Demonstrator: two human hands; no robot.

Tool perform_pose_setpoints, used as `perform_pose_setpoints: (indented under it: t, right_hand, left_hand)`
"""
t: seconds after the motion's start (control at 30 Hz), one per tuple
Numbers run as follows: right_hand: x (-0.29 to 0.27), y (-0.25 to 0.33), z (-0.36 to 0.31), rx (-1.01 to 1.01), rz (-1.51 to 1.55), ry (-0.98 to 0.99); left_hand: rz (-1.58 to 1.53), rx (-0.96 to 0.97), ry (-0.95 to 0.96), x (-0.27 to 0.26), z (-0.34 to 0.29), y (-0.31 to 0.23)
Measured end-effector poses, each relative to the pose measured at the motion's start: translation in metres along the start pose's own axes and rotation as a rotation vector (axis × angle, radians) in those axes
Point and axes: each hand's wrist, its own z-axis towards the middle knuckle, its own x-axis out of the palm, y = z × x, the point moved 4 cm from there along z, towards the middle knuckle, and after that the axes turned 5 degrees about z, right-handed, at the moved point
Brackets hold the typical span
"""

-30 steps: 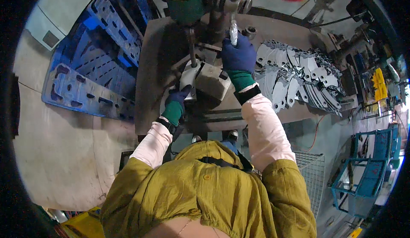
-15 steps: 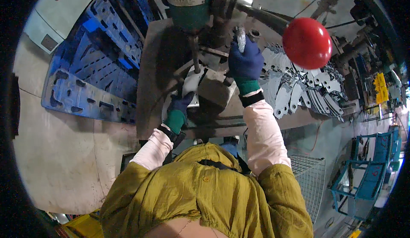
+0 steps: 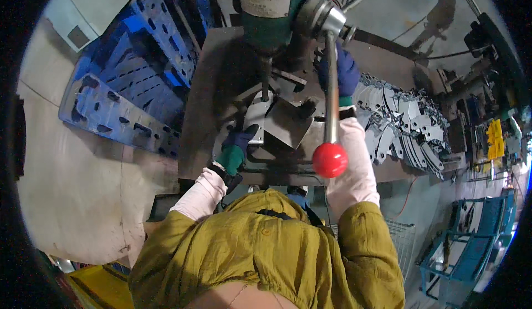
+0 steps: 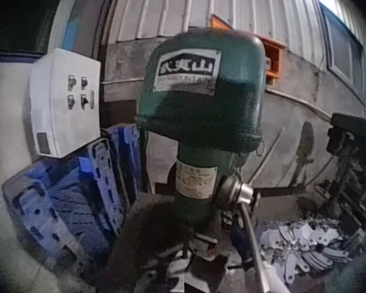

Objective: The recorder uses a pillar drill to make holes in metal plates and then sorts them into a bin.

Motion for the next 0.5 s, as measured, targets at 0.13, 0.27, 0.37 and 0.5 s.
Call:
perform_pose_setpoints:
  t: [0.13,0.27,0.37,0.5]
  right_hand:
    - [-0.009,-0.008,0.062,-0.192,-0.242,0.069]
    - [-0.014,0.014,0.089,-0.370,-0.229,0.141]
    - [-0.011,-0.024,0.057,-0.121,-0.168,0.196]
    - [0.001,-0.001,0.001,-0.059,-0.119,0.324]
  left_hand:
    - [0.139,-0.012,-0.041,-0.001,-0.003,-0.007]
    - [0.025,0.011,-0.073,-0.004,0.010,0.014]
    - [0.082,0.088,-0.131,0.009,0.000,-0.003]
    - [0.275,-0.039,-0.219,-0.014,0.039,0.036]
